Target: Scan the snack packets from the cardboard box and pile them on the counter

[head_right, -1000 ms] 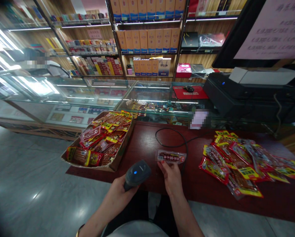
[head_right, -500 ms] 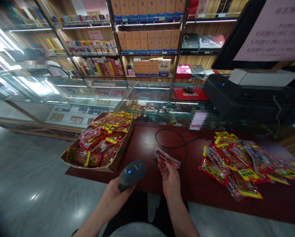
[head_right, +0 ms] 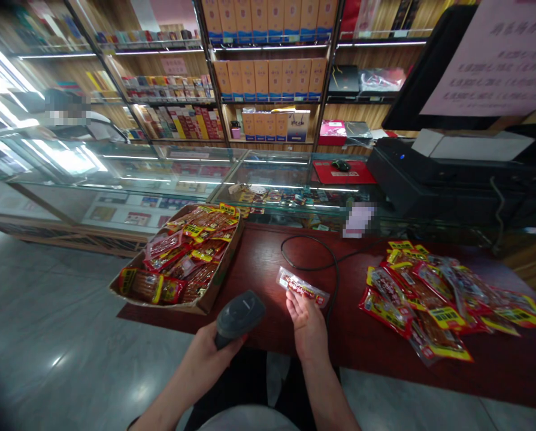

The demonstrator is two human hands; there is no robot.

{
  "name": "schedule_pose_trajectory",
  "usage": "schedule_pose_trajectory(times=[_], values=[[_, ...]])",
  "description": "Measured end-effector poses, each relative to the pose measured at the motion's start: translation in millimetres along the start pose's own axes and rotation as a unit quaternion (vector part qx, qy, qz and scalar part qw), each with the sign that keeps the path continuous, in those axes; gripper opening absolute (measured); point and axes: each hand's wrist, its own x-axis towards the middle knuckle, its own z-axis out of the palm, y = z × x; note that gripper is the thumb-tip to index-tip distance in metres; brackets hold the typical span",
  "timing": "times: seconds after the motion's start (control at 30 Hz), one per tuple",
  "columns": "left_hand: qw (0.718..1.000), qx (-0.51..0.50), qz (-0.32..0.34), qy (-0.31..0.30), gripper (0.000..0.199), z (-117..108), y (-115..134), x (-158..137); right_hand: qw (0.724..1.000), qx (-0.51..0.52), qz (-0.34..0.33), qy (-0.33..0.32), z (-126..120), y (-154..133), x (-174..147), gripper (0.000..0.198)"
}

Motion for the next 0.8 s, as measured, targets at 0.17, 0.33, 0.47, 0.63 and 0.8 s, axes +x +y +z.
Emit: schedule_pose_trajectory(times=[0.17,0.33,0.47,0.63,0.8], values=[[1.000,0.015,-0.002,-0.013,0.019,3,1,3,1.000,0.017,0.005,-0.007,-7,-7,1,0.030],[1.000,0.021,0.009,-0.021,0.018,9,7,5,1.000,0.015,-0.004,0.013,-7,-16,-2,0.030],[0.999,0.026,0.012,-0.019,0.019,11,8,4,0.998,0.033,0.009,0.053,3,-24,-7,0.025],[0.999,0.034,0.008,-0.019,0.020,13,7,7,0.995,0.048,-0.018,0.083,-6,-54,-1,0.027],[0.999,0.029,0.024,-0.036,0.021,19,13,14,0.967,-0.006,-0.154,0.203,-58,-126,22,0.032]])
